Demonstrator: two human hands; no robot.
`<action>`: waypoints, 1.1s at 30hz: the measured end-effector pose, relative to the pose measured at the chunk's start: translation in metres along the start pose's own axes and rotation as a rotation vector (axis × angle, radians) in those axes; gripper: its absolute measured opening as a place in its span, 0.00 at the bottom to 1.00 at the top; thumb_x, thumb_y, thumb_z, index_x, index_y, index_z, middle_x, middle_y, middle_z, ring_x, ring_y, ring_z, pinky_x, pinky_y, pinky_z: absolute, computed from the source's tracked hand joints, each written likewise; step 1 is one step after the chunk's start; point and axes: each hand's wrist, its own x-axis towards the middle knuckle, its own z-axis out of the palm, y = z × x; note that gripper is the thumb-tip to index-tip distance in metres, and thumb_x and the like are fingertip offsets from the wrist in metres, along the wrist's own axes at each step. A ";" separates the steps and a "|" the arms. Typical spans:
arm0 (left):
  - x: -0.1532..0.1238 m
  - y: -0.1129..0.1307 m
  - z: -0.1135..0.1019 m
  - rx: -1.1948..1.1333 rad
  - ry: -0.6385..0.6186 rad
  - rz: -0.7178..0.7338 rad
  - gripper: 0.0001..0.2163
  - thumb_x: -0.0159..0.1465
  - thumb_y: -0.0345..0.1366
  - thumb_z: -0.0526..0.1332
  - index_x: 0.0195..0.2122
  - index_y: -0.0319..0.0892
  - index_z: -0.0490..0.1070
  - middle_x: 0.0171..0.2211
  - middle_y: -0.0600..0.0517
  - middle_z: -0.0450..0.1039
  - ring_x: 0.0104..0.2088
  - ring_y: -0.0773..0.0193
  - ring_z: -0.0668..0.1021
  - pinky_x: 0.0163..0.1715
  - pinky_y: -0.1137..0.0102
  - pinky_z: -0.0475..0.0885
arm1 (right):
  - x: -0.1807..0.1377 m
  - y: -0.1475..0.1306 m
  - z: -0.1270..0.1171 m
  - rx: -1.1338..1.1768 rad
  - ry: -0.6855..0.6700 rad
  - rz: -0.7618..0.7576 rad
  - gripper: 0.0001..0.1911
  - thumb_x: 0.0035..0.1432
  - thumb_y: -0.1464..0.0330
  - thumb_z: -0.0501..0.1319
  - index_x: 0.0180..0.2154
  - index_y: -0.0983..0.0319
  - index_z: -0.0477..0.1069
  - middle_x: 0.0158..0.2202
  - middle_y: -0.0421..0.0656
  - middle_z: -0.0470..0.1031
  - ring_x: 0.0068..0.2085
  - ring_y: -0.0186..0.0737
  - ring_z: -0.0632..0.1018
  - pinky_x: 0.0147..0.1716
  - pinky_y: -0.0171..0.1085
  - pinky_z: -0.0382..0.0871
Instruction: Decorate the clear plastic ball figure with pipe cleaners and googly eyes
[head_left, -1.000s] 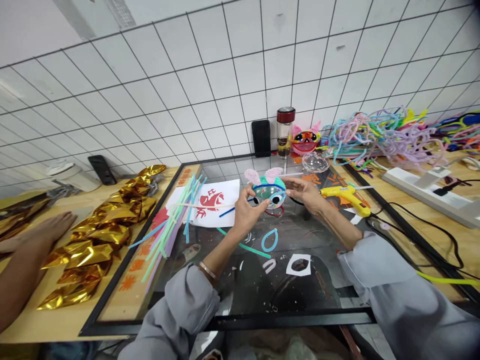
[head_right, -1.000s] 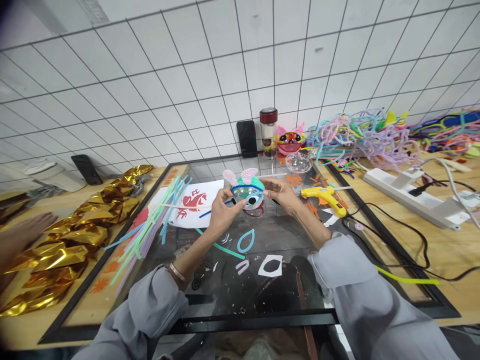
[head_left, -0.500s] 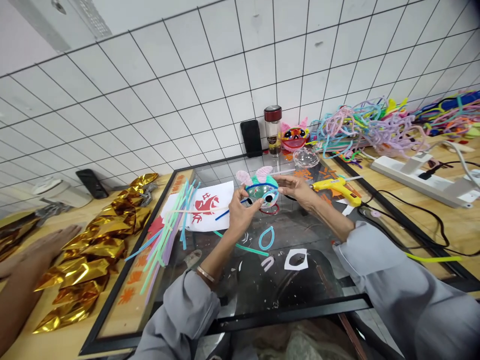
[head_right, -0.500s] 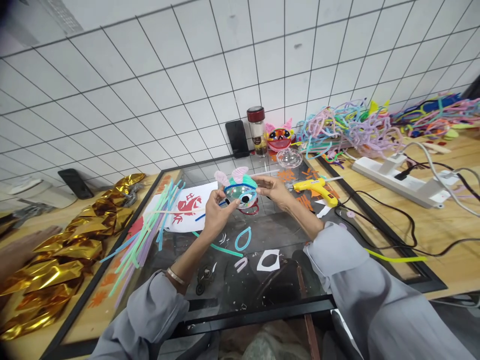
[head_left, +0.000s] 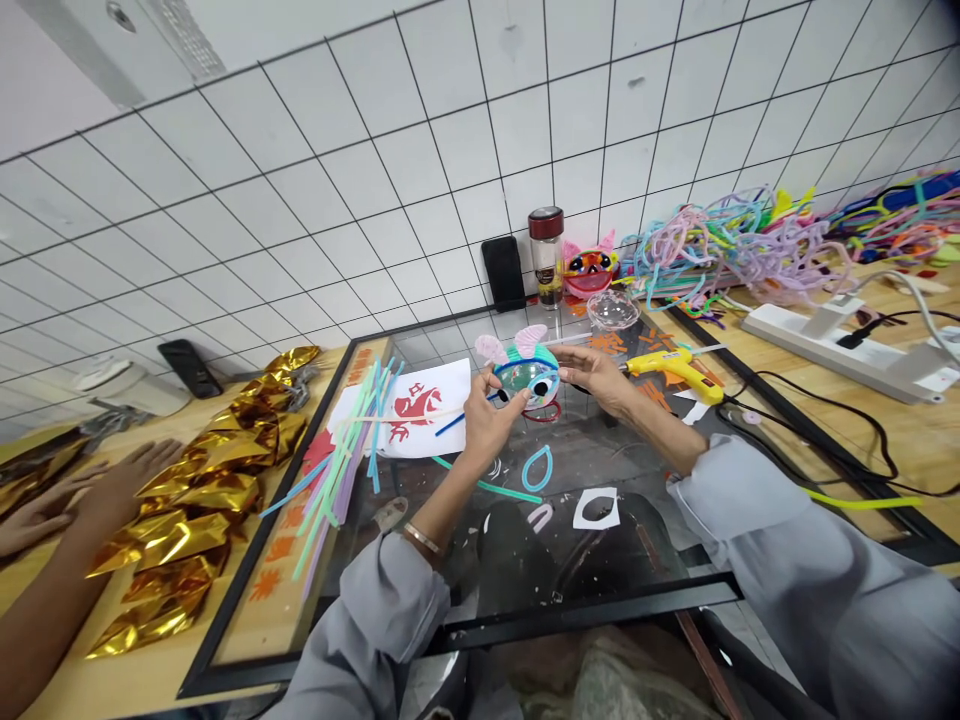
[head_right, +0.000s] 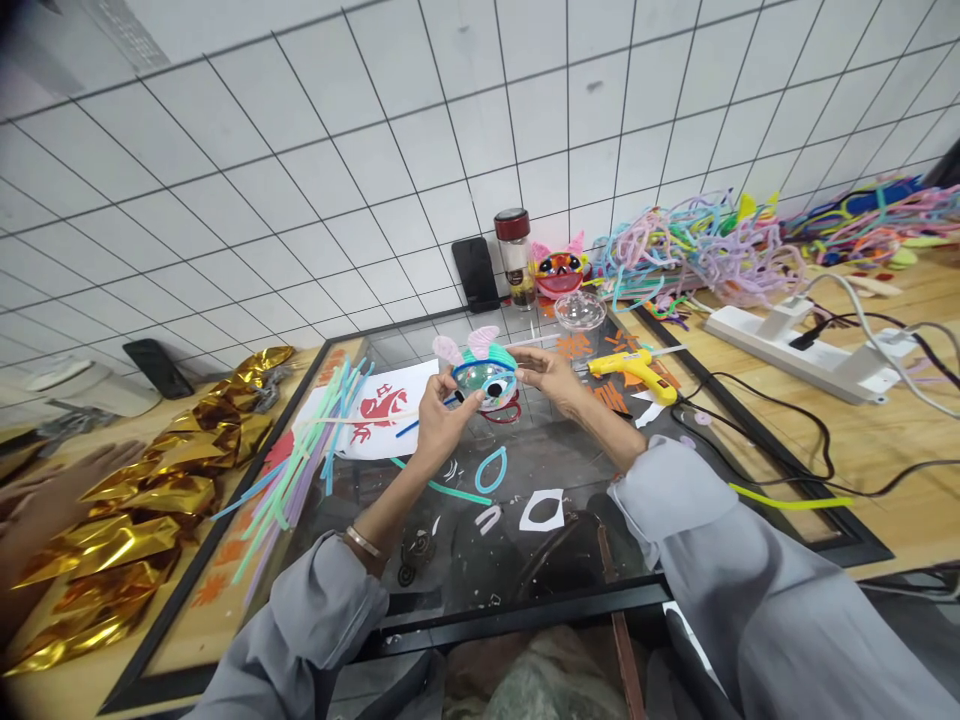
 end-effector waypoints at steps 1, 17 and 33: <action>0.000 0.001 0.000 0.004 0.002 0.001 0.17 0.54 0.38 0.68 0.34 0.46 0.58 0.52 0.44 0.73 0.61 0.54 0.71 0.58 0.61 0.65 | 0.000 0.000 0.000 -0.001 0.004 0.003 0.25 0.40 0.60 0.76 0.44 0.55 0.80 0.47 0.44 0.82 0.50 0.48 0.78 0.55 0.48 0.68; 0.000 0.003 0.002 -0.006 0.004 -0.008 0.17 0.53 0.38 0.68 0.33 0.47 0.57 0.56 0.45 0.72 0.58 0.55 0.73 0.59 0.59 0.65 | -0.002 0.002 0.000 0.011 0.047 0.025 0.24 0.39 0.61 0.76 0.41 0.57 0.79 0.44 0.44 0.82 0.47 0.45 0.78 0.50 0.46 0.70; -0.001 0.004 0.000 0.008 0.003 0.006 0.16 0.53 0.39 0.68 0.32 0.47 0.57 0.54 0.43 0.73 0.59 0.53 0.73 0.58 0.58 0.65 | -0.003 0.000 0.003 -0.050 0.082 -0.009 0.18 0.36 0.58 0.75 0.23 0.60 0.72 0.28 0.39 0.74 0.35 0.38 0.73 0.38 0.38 0.67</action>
